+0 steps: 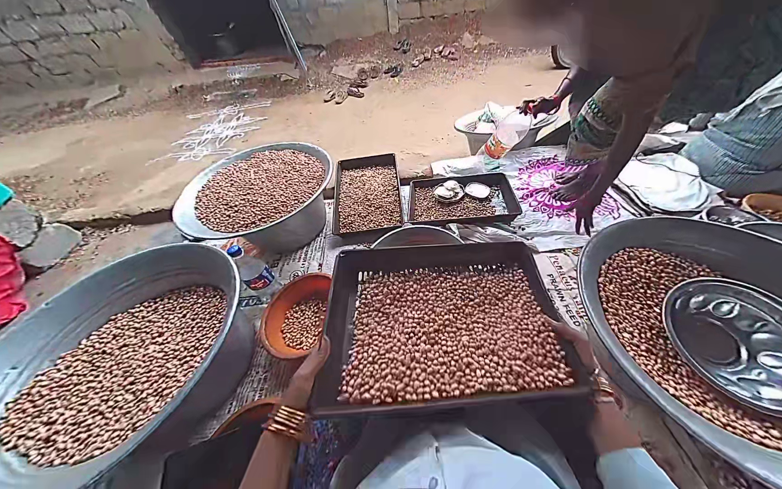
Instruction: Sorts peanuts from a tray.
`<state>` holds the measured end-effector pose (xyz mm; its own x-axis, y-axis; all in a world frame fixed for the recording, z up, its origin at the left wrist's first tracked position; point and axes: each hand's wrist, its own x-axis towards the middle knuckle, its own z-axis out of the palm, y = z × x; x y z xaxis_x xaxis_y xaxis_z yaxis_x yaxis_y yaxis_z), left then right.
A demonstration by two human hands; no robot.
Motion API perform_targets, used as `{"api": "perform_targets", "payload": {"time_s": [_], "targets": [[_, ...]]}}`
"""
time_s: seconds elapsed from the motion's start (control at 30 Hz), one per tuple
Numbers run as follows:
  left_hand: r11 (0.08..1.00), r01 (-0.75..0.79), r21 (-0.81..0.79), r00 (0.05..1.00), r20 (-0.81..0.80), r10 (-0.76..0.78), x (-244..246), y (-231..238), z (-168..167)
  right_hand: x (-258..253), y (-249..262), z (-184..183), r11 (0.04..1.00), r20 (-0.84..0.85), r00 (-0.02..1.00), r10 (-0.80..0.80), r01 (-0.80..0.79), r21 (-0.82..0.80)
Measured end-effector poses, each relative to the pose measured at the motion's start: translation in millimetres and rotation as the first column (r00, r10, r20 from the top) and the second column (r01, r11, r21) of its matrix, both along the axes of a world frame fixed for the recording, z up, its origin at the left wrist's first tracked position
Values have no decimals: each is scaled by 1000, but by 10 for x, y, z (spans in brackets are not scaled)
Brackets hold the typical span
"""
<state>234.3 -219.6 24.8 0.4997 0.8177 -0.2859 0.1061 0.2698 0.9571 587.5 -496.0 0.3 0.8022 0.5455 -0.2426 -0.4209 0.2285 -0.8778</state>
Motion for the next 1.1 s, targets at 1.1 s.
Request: {"api": "perform_targets", "payload": {"time_s": [1.1], "targets": [[998, 28, -60, 999, 45, -25, 28, -232, -271, -10, -225, -358, 994, -73, 995, -72, 77, 75]]}}
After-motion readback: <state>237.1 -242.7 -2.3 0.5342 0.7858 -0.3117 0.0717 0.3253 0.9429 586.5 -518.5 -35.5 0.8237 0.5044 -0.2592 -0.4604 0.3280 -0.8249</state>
